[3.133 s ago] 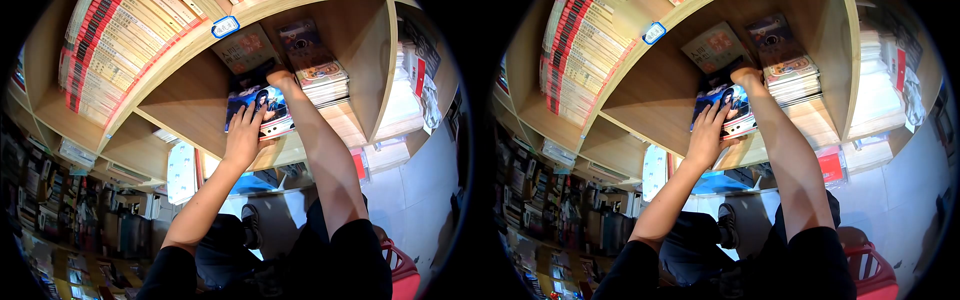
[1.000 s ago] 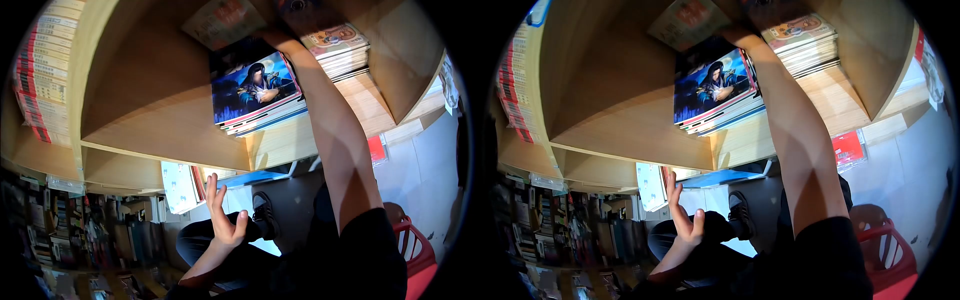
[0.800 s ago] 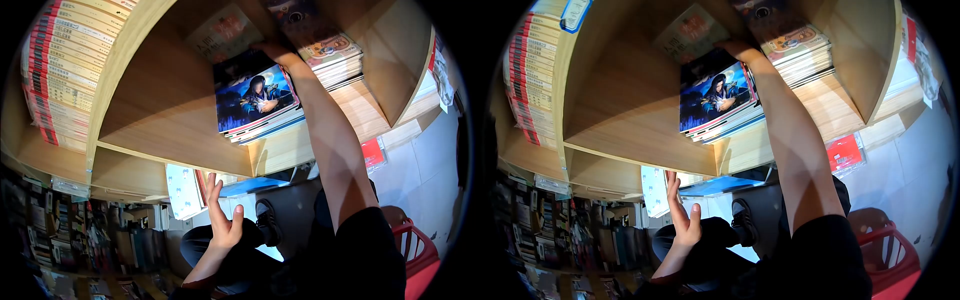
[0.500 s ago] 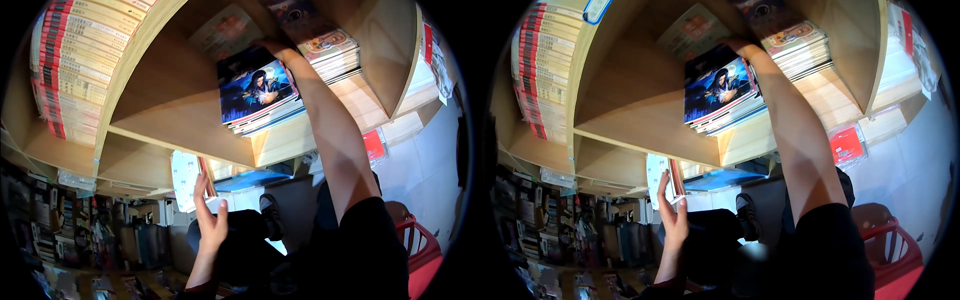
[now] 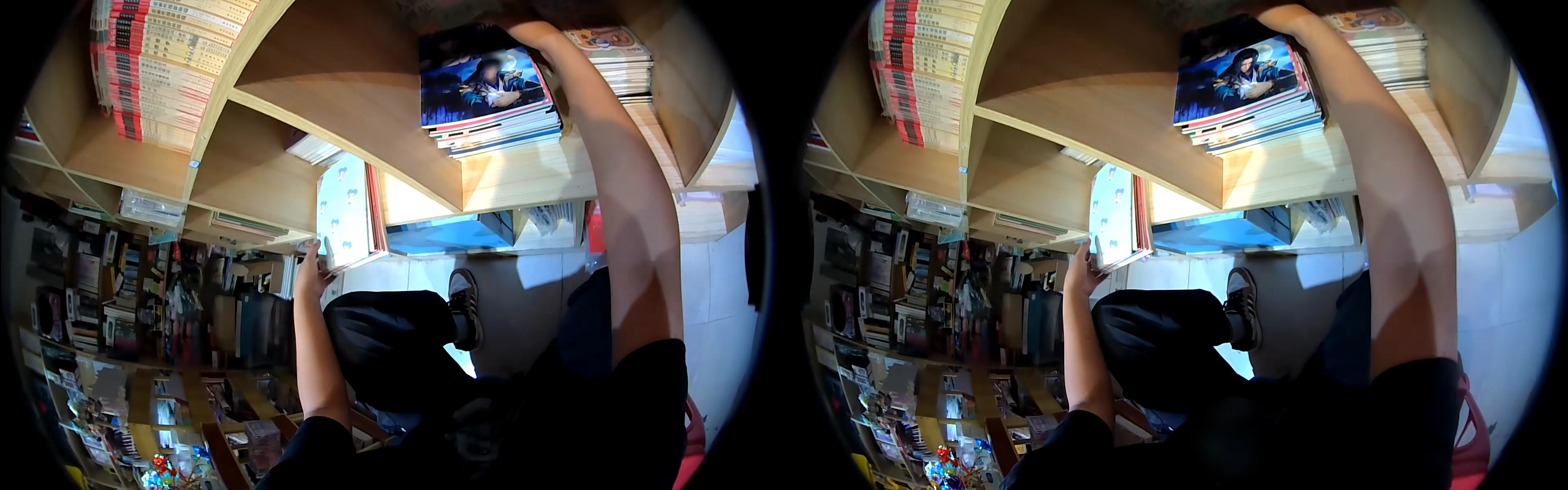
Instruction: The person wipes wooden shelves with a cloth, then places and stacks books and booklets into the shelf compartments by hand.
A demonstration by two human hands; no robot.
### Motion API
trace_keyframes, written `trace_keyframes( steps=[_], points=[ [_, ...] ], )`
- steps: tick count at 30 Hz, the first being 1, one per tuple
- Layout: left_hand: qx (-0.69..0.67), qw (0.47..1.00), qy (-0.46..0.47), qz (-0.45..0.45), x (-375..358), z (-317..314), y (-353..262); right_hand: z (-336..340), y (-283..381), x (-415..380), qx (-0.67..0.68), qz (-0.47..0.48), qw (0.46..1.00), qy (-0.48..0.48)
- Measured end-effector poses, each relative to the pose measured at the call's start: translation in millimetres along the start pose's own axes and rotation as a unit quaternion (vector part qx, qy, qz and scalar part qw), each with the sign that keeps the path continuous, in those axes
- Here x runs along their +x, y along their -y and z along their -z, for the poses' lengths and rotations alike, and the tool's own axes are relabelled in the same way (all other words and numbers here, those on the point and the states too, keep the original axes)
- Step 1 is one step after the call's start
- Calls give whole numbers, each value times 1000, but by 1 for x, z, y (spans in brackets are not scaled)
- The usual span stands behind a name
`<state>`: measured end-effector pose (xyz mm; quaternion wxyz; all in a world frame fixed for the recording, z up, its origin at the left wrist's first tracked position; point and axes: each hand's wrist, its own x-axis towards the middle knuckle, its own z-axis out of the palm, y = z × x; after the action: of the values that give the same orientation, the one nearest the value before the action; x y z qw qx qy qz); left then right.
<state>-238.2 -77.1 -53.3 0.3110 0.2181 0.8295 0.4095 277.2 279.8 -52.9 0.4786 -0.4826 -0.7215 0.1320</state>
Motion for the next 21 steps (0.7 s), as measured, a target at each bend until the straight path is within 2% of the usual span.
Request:
trace_keyframes(
  steps=[1,2,3,4,5,6,7,8,9,11,12,15,16,18,19,21],
  points=[
    [-124,988,67,57,6,4,8,15,16,-8,2,-1,1000,3],
    [-114,987,60,97,18,15,17,24,25,-14,47,-40,998,13],
    [-114,987,57,101,17,18,21,29,35,-19,91,-79,992,23],
    [-43,999,-15,-4,19,19,23,33,45,-23,69,-118,991,4],
    [29,990,-84,-109,16,17,21,34,44,-21,70,-119,990,5],
    [86,947,-150,-271,11,12,24,34,39,-15,32,-113,993,12],
    [87,947,-150,-269,8,7,26,33,35,-12,-6,-107,994,19],
    [197,888,-169,-380,-17,-8,13,28,32,-12,1,-107,994,-16],
    [300,803,-183,-481,-39,-22,0,29,34,-14,0,-105,994,-11],
    [344,806,-142,-460,-59,-47,-19,35,44,-16,12,-127,992,3],
    [365,832,-114,-403,-72,-59,-34,34,48,-18,7,-126,992,-4],
    [552,768,-97,-308,-83,-90,-56,28,48,-18,0,-115,993,-18],
    [551,770,-98,-308,-85,-99,-61,26,49,-18,0,-113,993,-17],
    [662,707,-69,-241,-87,-114,-69,24,52,-21,-5,-115,993,-29],
    [662,706,-69,-241,-86,-120,-71,24,53,-21,-5,-115,993,-29],
    [714,658,-61,-231,-84,-128,-73,25,54,-20,-17,-110,994,-15]
  ],
)
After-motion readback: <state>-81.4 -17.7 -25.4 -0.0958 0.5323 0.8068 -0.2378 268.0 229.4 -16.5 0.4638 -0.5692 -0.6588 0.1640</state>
